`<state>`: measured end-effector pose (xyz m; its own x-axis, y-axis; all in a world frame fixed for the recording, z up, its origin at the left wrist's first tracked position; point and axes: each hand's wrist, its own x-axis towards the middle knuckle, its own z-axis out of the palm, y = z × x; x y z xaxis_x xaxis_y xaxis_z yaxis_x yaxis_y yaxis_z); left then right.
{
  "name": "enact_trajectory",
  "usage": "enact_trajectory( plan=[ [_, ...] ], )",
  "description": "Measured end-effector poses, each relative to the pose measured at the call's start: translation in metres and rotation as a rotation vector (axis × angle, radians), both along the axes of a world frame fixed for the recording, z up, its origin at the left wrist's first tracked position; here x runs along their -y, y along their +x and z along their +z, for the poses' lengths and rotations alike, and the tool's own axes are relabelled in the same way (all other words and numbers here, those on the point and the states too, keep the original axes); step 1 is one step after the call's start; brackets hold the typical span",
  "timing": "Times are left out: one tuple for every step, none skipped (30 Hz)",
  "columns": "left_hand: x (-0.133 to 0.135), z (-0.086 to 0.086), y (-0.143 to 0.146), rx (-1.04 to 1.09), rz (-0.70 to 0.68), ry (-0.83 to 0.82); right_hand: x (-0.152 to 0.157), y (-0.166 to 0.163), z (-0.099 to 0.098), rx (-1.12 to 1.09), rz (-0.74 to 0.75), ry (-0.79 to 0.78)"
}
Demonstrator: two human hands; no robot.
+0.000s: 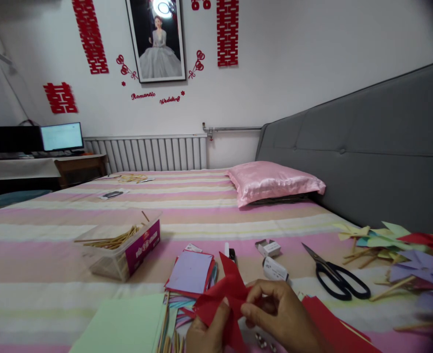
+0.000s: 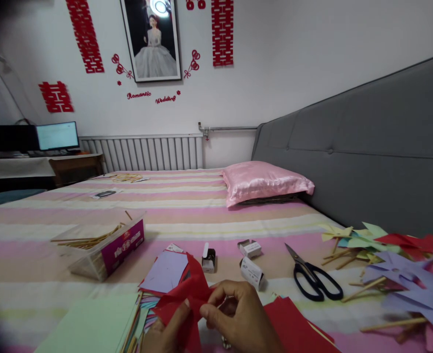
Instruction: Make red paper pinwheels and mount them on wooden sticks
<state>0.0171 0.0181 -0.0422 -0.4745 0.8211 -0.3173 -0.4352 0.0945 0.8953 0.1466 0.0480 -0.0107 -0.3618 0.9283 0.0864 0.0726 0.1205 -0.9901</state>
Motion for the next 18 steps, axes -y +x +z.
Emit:
enact_trajectory(
  plan=[
    [0.0, -0.001, 0.0, 0.014, 0.0, 0.008, 0.0, 0.0, 0.0, 0.004, -0.013, -0.007],
    [0.0, -0.001, 0.001, 0.02, -0.003, 0.014, 0.001, 0.0, 0.0, 0.001, -0.026, -0.012],
    [-0.001, -0.002, 0.001, 0.019, -0.009, 0.016, 0.001, -0.001, 0.0, -0.009, -0.04, -0.014],
    [-0.001, -0.002, 0.001, 0.014, -0.016, 0.015, 0.001, -0.001, 0.0, -0.028, -0.05, -0.013],
    [-0.001, -0.002, 0.001, 0.011, -0.024, 0.012, 0.001, -0.001, 0.001, -0.052, -0.058, -0.01],
    [-0.001, -0.003, 0.001, 0.01, -0.032, 0.009, 0.001, -0.001, 0.001, -0.075, -0.061, -0.005],
    [-0.001, -0.003, 0.002, 0.013, -0.038, 0.009, 0.001, -0.002, 0.002, -0.094, -0.059, -0.002],
    [-0.002, -0.004, 0.002, 0.02, -0.043, 0.012, 0.001, -0.002, 0.002, -0.111, -0.054, -0.002],
    [-0.002, -0.005, 0.003, 0.028, -0.048, 0.015, 0.001, -0.002, 0.002, -0.125, -0.049, -0.002],
    [-0.002, -0.005, 0.003, 0.033, -0.052, 0.019, 0.001, -0.002, 0.001, -0.136, -0.045, -0.001],
    [-0.002, -0.006, 0.004, 0.039, -0.055, 0.027, 0.0, -0.002, 0.001, -0.141, -0.046, 0.0],
    [-0.002, -0.005, 0.004, 0.045, -0.058, 0.036, 0.0, -0.002, 0.001, -0.145, -0.048, 0.0],
    [-0.002, -0.005, 0.004, 0.042, -0.058, 0.04, 0.0, -0.002, 0.0, -0.148, -0.051, 0.0],
    [-0.001, -0.003, 0.005, 0.026, -0.054, 0.041, 0.0, -0.003, 0.0, -0.153, -0.052, 0.0],
    [-0.001, -0.002, 0.005, 0.001, -0.048, 0.04, 0.0, -0.003, 0.0, -0.158, -0.05, -0.001],
    [0.0, 0.0, 0.005, -0.023, -0.041, 0.036, -0.001, -0.003, 0.0, -0.161, -0.048, -0.001],
    [0.001, 0.003, 0.006, -0.046, -0.034, 0.028, -0.001, -0.003, -0.001, -0.16, -0.049, 0.002],
    [0.001, 0.005, 0.006, -0.068, -0.026, 0.02, -0.001, -0.003, -0.001, -0.153, -0.053, 0.006]
  ],
)
